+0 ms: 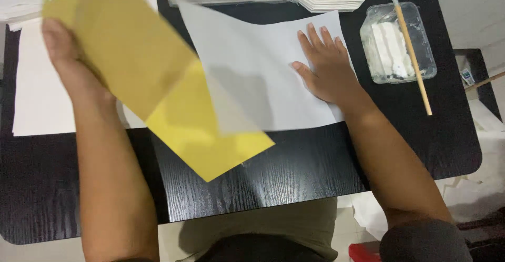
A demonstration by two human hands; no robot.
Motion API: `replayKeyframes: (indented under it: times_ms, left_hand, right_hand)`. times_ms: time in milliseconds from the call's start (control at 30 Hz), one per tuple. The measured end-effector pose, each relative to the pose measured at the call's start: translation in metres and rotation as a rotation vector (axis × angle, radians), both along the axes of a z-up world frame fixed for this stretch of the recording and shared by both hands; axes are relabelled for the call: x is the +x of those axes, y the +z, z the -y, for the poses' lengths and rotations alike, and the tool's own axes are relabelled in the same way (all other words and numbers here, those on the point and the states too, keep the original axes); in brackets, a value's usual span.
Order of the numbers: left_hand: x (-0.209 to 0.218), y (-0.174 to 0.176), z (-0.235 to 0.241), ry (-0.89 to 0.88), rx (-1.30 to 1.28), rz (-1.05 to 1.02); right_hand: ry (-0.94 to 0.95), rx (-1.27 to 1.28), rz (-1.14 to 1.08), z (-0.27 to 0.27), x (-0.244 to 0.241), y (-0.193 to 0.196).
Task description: Assembling a paper bag by folding paper and applying glue with a brush
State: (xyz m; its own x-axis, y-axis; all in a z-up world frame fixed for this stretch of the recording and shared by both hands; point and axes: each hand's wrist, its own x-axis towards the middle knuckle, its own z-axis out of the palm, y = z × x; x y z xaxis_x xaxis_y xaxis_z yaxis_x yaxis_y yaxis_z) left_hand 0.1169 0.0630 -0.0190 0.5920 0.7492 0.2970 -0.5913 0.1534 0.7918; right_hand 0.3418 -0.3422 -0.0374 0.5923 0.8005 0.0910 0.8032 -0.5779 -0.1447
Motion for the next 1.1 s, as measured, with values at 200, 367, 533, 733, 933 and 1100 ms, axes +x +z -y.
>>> replayKeyframes:
  times_ms: [200,367,533,733,933,1100]
  left_hand:
    - [-0.013,0.015,0.002,0.127,-0.371,0.037]
    - [-0.003,0.007,0.008,0.036,-0.266,0.012]
    - [0.013,0.006,0.046,0.022,-0.018,-0.159]
    - [0.036,0.006,0.103,-0.206,-0.024,-0.142]
    - [0.042,0.027,0.144,-0.055,0.445,-0.562]
    - [0.053,0.053,0.157,-0.030,0.573,-0.412]
  right_hand:
    - [-0.034,0.032,-0.136,0.000,-0.004,0.003]
    - [0.010,0.114,0.080,0.002,0.001,-0.012]
    - [-0.100,0.046,-0.088,-0.008,-0.012,0.008]
    - [-0.145,0.139,-0.059,0.001,-0.003,-0.009]
    - [-0.203,0.020,-0.167,0.001,0.009,0.001]
    - [-0.209,0.104,-0.052,-0.003,0.020,-0.021]
